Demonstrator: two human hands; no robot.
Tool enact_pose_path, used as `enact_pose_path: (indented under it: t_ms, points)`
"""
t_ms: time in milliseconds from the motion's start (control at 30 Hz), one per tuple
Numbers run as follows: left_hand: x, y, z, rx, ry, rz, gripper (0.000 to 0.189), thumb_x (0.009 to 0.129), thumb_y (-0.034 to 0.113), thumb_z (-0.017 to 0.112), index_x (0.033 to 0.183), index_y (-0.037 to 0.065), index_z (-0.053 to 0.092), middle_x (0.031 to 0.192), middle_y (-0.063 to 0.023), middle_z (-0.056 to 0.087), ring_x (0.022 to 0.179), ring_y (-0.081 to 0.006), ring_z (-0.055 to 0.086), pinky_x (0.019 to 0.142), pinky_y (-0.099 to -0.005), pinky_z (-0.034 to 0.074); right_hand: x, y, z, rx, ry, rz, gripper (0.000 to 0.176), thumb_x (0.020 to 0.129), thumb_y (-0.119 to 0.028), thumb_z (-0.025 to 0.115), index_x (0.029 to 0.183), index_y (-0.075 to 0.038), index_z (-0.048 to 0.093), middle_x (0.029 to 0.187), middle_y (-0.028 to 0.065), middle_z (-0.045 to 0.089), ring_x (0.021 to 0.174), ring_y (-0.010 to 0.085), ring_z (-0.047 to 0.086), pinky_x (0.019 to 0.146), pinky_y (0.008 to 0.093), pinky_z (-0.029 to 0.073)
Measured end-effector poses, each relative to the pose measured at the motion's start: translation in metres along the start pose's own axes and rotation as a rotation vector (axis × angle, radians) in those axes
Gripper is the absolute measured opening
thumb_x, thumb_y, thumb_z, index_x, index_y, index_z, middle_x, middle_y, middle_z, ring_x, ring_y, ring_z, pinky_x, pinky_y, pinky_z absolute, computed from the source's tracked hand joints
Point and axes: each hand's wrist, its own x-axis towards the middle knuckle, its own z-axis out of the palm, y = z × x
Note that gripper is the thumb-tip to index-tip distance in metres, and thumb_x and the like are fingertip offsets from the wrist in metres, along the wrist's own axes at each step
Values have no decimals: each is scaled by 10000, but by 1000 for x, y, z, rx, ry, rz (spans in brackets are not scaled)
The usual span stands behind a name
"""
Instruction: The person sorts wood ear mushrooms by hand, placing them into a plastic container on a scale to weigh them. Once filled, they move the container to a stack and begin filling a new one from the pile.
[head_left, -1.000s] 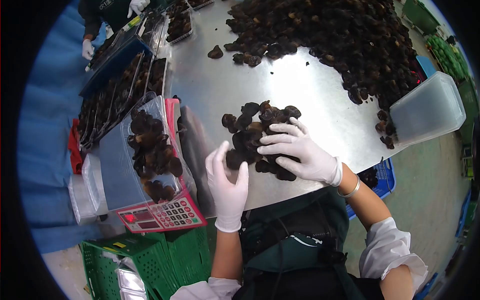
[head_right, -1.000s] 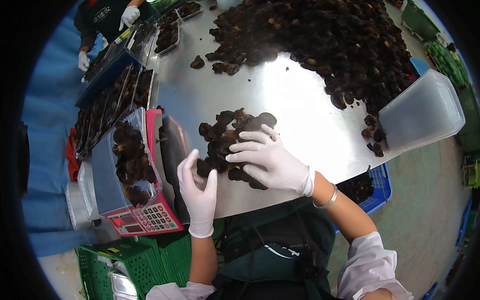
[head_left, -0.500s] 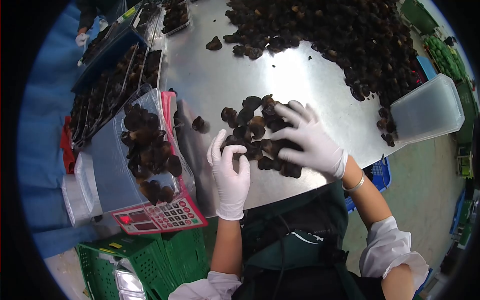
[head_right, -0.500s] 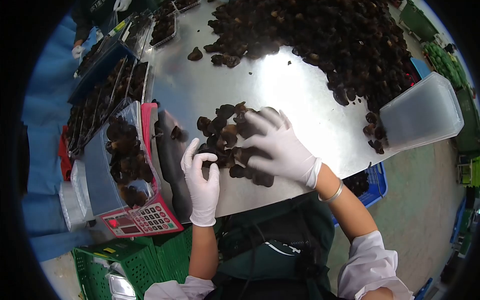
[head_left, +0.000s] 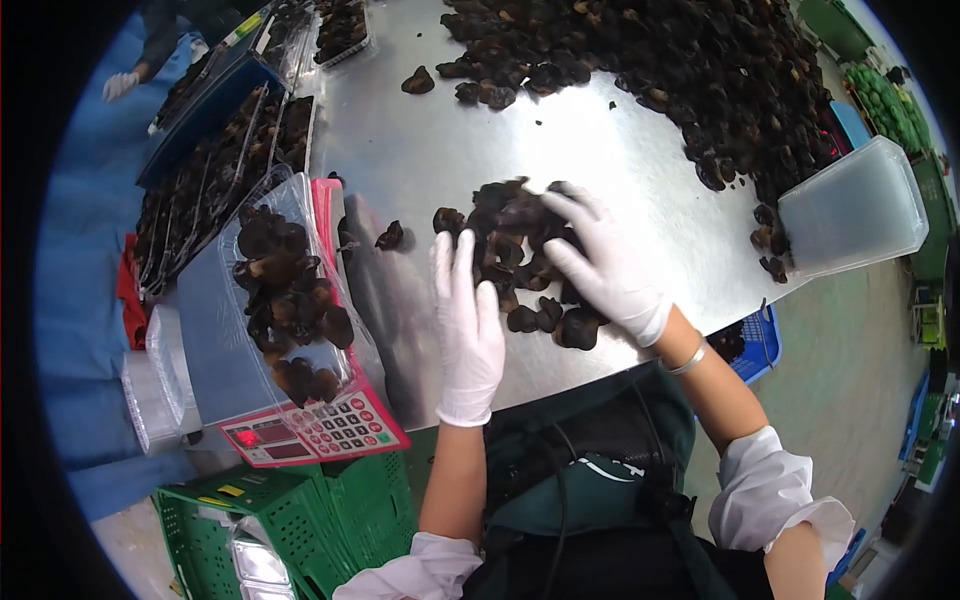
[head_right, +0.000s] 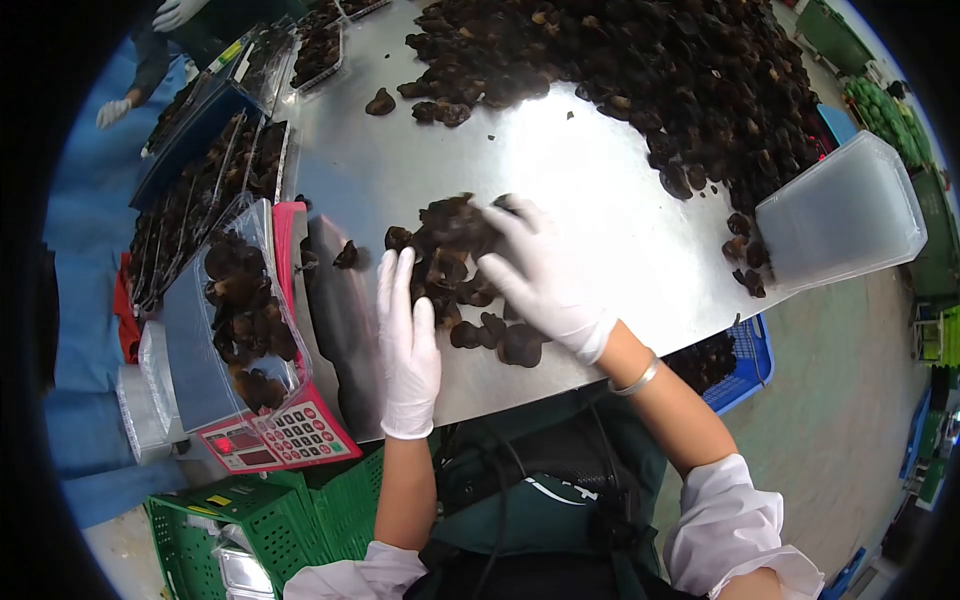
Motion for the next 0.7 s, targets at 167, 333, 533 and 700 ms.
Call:
enact_pose_path:
  t_ms: [167, 333, 533, 700]
  points:
    - [11, 10, 1, -322, -5, -82, 504, 1014, 62, 416, 1511, -4, 369, 1579, -220, 320, 1497, -352, 263, 1225, -436, 222, 6, 7, -4, 300, -145, -78, 448, 1021, -266, 507, 1423, -68, 519, 1500, 237, 436, 1396, 381, 420, 1173, 441, 322]
    - [-12, -15, -37, -343, 44, -213, 704, 932, 226, 655, 1519, -11, 348, 1527, -204, 399, 1401, -366, 393, 1184, -476, 277, -14, 15, -71, 534, -263, 286, 689, 922, -322, 691, 1491, -48, 416, 1548, 230, 374, 1408, 361, 415, 1154, 423, 362]
    - [-14, 19, -40, 426, -237, -133, 1254, 621, 363, 914, 1586, 36, 183, 1509, -266, 359, 1282, -446, 422, 1111, -492, 347, -38, -23, -60, -316, -458, 202, 1325, 535, -402, 948, 1585, -114, 194, 1523, 341, 308, 1246, 544, 494, 1050, 508, 458]
    - [7, 36, -9, 422, -371, -110, 1376, 525, 317, 954, 1599, 64, 132, 1430, -312, 355, 1232, -463, 446, 1076, -493, 412, -14, -6, -21, -186, -213, 24, 1136, 605, -267, 892, 1553, -109, 287, 1423, 302, 418, 1190, 472, 553, 987, 456, 513]
